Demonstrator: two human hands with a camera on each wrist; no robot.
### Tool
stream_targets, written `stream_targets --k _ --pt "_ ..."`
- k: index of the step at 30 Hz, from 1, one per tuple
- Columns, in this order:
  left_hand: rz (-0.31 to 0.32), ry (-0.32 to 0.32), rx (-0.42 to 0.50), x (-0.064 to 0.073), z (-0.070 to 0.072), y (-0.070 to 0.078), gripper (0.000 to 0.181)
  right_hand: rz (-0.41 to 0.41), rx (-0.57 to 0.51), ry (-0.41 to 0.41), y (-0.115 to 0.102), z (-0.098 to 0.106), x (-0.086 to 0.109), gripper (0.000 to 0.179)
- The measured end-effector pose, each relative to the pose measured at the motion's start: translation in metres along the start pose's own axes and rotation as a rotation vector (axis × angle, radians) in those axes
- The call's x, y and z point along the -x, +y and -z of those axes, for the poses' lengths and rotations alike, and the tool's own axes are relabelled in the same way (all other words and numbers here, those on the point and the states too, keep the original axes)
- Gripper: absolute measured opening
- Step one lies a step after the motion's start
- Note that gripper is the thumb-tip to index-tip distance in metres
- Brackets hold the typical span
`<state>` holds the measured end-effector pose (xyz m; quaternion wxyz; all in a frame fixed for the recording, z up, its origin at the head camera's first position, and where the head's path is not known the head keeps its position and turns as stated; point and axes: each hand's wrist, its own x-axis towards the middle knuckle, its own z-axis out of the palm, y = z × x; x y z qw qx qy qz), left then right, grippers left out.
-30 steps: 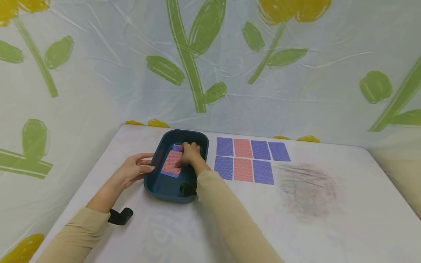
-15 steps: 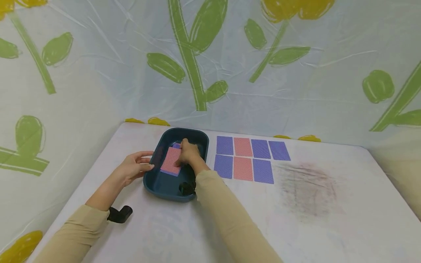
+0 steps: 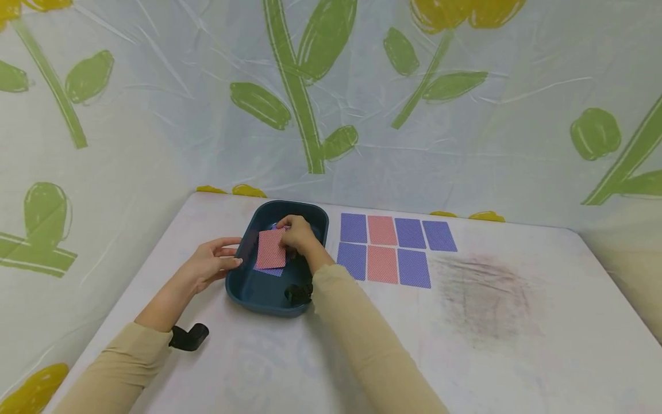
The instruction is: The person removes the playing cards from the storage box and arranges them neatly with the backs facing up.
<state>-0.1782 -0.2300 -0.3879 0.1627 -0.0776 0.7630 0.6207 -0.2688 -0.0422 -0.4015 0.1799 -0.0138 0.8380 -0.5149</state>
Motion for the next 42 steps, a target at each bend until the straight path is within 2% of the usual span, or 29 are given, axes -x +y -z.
stream_targets --k 3,7,18,28,42 --pt "0.004 0.002 -0.005 0.001 0.0 0.001 0.059 -0.016 -0.088 -0.023 -0.002 0.003 0.001 0.036" --pt "0.007 -0.003 -0.004 0.001 0.0 0.002 0.059 -0.024 -0.149 -0.05 -0.003 0.007 0.002 0.038" --pt "0.008 -0.007 -0.01 0.001 0.0 0.002 0.059 -0.047 -0.256 -0.089 -0.008 0.015 0.005 0.038" --pt "0.016 0.003 -0.035 0.001 0.0 0.002 0.06 -0.051 -0.324 -0.155 -0.016 0.028 0.014 0.049" --pt "0.01 0.004 -0.035 0.0 0.0 0.001 0.06 -0.073 -0.528 -0.202 -0.019 0.044 0.022 0.043"
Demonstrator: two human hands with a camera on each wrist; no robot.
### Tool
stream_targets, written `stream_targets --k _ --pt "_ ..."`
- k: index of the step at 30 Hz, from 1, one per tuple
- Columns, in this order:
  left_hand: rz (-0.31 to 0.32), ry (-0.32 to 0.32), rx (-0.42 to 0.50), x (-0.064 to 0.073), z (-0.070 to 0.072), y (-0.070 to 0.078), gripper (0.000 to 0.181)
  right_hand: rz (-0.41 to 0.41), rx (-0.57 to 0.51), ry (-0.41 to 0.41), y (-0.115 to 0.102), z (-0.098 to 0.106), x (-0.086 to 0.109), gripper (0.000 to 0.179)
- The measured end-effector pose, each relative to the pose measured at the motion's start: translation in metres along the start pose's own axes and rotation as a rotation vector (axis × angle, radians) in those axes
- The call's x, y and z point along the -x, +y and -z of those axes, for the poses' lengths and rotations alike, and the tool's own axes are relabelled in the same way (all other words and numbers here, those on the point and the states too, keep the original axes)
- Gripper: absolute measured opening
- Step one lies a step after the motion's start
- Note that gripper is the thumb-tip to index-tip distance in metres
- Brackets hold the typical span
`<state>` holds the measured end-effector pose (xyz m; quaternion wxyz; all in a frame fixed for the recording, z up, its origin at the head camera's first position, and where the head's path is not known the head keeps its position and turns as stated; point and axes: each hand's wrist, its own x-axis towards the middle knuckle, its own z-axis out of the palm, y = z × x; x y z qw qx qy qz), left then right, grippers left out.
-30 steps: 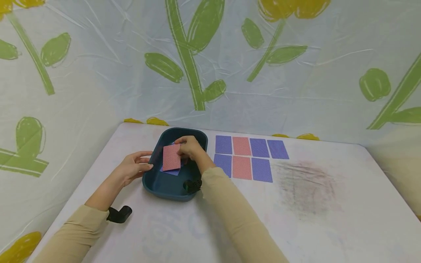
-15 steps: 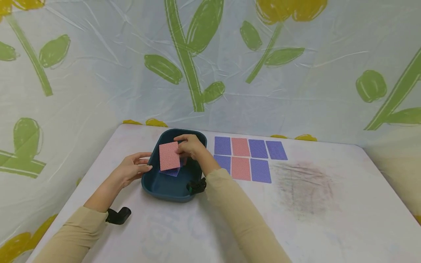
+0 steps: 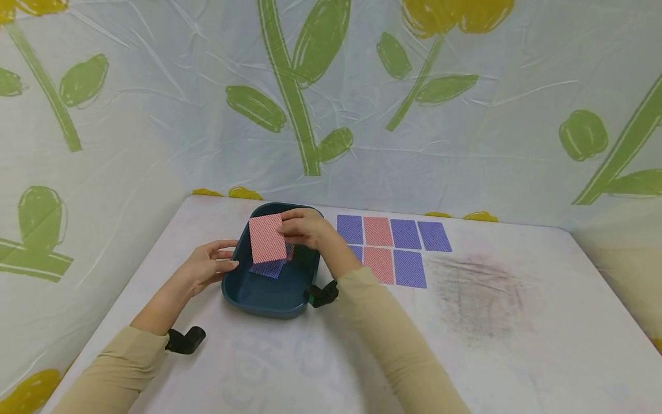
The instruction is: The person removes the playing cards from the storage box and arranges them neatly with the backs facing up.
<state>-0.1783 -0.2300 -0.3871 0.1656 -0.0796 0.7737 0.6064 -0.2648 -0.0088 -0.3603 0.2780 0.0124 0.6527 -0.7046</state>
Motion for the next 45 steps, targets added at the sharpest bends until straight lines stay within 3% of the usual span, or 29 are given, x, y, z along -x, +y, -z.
stream_targets --k 10,18,45 --pt "-0.008 -0.006 0.014 0.002 -0.002 0.002 0.06 -0.028 -0.09 -0.034 -0.009 0.013 0.012 0.044" --pt "0.001 -0.004 0.002 0.003 -0.002 0.003 0.061 -0.026 -0.158 -0.04 -0.012 0.029 0.022 0.024" --pt "0.01 -0.002 0.005 0.003 -0.003 0.003 0.061 0.016 -0.185 -0.061 -0.017 0.086 0.067 0.021"
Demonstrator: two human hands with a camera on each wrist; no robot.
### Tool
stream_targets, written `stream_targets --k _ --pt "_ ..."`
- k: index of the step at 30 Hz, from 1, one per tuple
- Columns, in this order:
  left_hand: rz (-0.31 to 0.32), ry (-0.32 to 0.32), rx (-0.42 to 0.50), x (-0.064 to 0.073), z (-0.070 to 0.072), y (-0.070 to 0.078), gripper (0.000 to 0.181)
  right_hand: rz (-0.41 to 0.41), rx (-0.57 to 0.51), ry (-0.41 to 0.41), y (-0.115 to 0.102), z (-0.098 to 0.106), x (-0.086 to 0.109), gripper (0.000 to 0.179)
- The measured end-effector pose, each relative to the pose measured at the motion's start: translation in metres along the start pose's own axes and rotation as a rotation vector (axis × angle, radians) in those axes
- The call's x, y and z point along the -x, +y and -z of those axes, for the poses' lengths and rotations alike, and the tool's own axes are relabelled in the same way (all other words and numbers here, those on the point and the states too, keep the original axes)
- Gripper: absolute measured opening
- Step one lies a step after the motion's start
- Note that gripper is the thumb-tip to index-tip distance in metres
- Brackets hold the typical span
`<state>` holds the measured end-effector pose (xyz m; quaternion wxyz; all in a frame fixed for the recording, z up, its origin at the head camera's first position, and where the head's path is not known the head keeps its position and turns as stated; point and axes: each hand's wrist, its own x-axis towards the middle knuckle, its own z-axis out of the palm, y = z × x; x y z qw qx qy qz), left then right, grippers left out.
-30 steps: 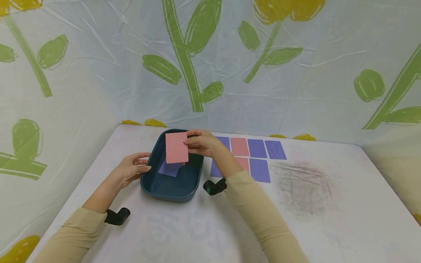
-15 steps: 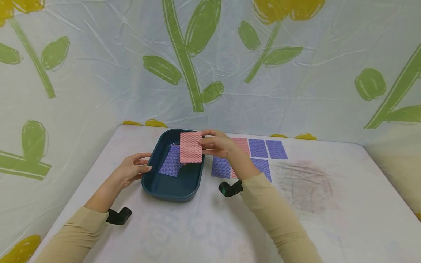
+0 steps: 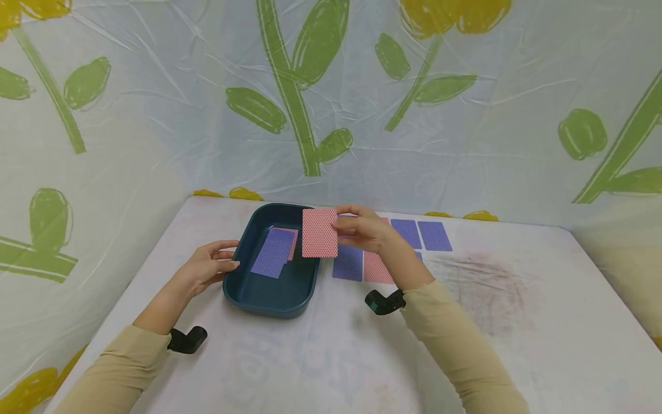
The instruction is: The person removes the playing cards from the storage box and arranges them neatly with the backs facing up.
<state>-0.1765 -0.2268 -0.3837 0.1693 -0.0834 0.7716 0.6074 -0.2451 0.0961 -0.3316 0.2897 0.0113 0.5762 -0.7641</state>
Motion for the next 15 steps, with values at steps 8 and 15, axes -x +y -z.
stream_targets --k 8,15 --pt "0.005 0.0 -0.002 0.0 0.0 0.0 0.06 0.035 0.01 -0.006 -0.001 0.021 0.013 0.021" --pt "-0.002 -0.006 0.009 0.0 0.0 -0.001 0.061 0.031 0.027 0.022 -0.002 0.038 0.025 0.02"
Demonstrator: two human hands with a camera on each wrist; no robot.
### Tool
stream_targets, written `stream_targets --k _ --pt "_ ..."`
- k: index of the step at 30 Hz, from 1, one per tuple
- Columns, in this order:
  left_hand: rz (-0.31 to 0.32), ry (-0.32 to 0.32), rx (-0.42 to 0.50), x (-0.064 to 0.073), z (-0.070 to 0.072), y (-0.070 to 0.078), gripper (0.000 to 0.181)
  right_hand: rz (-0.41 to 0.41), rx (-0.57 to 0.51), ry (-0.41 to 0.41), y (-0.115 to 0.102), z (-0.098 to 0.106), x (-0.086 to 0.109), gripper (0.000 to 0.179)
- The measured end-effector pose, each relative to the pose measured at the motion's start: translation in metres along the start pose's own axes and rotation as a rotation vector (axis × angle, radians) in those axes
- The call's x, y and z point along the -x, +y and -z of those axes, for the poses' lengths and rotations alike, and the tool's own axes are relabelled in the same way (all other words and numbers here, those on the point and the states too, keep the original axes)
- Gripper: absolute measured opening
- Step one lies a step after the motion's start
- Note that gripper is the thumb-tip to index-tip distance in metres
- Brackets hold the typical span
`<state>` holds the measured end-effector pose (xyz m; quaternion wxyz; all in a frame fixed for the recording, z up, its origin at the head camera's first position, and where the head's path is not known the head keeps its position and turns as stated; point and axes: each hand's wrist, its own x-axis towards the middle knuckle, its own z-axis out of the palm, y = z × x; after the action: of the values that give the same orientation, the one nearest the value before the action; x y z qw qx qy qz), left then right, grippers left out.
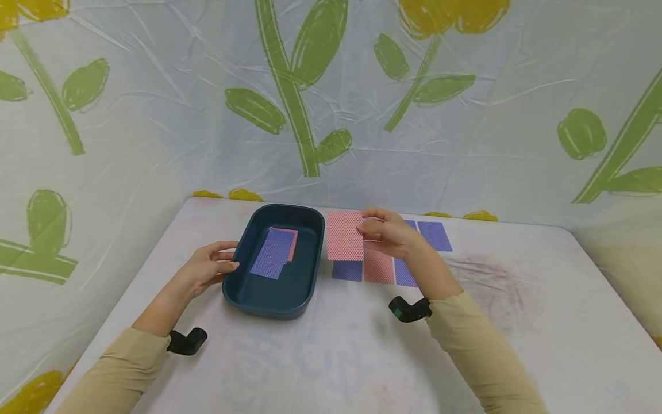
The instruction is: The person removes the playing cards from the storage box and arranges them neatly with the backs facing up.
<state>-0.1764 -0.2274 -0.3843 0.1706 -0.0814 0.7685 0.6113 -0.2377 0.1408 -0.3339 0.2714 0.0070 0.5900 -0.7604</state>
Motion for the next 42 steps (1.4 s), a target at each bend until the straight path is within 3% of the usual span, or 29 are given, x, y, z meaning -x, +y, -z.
stream_targets --k 13,24,42 --pt "-0.009 -0.004 -0.013 0.001 0.0 0.001 0.061 -0.004 0.024 0.048 -0.002 0.044 0.031 0.018" --pt "0.003 0.004 -0.018 0.0 0.001 0.0 0.06 -0.034 0.156 0.105 0.003 0.087 0.056 0.02" --pt "0.003 0.0 -0.007 0.0 0.001 0.0 0.06 -0.076 0.112 0.137 0.016 0.137 0.074 0.02"
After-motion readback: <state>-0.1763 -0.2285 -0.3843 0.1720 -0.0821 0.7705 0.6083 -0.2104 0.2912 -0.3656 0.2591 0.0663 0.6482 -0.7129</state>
